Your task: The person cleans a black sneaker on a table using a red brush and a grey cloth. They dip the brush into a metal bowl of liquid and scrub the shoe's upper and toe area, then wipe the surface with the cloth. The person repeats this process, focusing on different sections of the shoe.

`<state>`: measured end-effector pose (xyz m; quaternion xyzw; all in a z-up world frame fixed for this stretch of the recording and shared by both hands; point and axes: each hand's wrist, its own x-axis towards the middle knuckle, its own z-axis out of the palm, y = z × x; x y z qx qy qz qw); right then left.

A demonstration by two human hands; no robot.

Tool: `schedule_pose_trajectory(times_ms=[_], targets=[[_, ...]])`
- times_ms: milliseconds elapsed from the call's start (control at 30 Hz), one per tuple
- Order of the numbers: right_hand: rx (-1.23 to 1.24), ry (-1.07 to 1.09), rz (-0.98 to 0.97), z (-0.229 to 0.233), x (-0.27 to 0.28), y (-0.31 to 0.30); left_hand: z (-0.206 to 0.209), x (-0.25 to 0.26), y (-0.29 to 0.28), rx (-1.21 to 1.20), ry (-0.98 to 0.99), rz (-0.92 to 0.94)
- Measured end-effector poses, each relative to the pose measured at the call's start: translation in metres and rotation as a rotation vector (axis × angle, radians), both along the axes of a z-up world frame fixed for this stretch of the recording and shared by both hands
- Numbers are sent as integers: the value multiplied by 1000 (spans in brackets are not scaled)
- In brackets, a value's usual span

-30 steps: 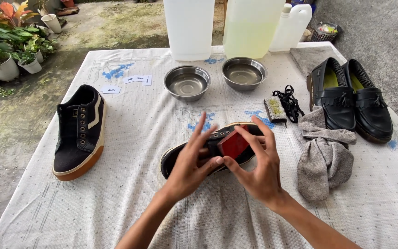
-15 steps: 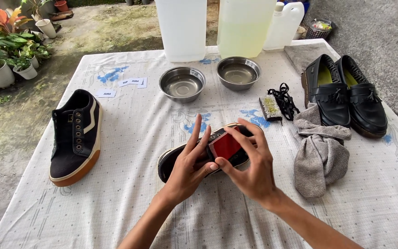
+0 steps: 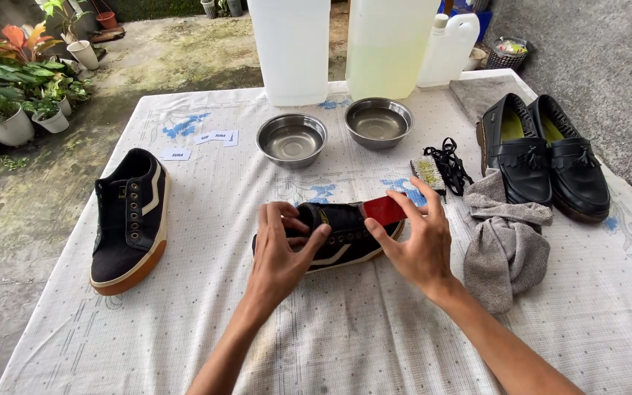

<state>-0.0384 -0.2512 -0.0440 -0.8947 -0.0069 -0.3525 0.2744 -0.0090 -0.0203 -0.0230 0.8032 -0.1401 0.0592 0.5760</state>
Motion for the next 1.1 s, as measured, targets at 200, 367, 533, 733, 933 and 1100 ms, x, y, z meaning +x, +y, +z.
schedule_pose_trajectory(times_ms=[200,367,533,733,933,1100], targets=[[139,-26,18,7,2,-16,37,-14,4,257,-5,-217],[184,3,57,10,3,-16,46,-10,-13,244,-16,-275],[143,25,91,3,5,-18,30,4,-26,258,26,-219],[122,-24,131,-6,10,-22,24,6,-21,222,-50,-257],[18,-75,124,-5,6,-17,31,6,-19,247,-46,-347],[32,29,67,0,-6,2,27,14,-21,182,-10,-399]])
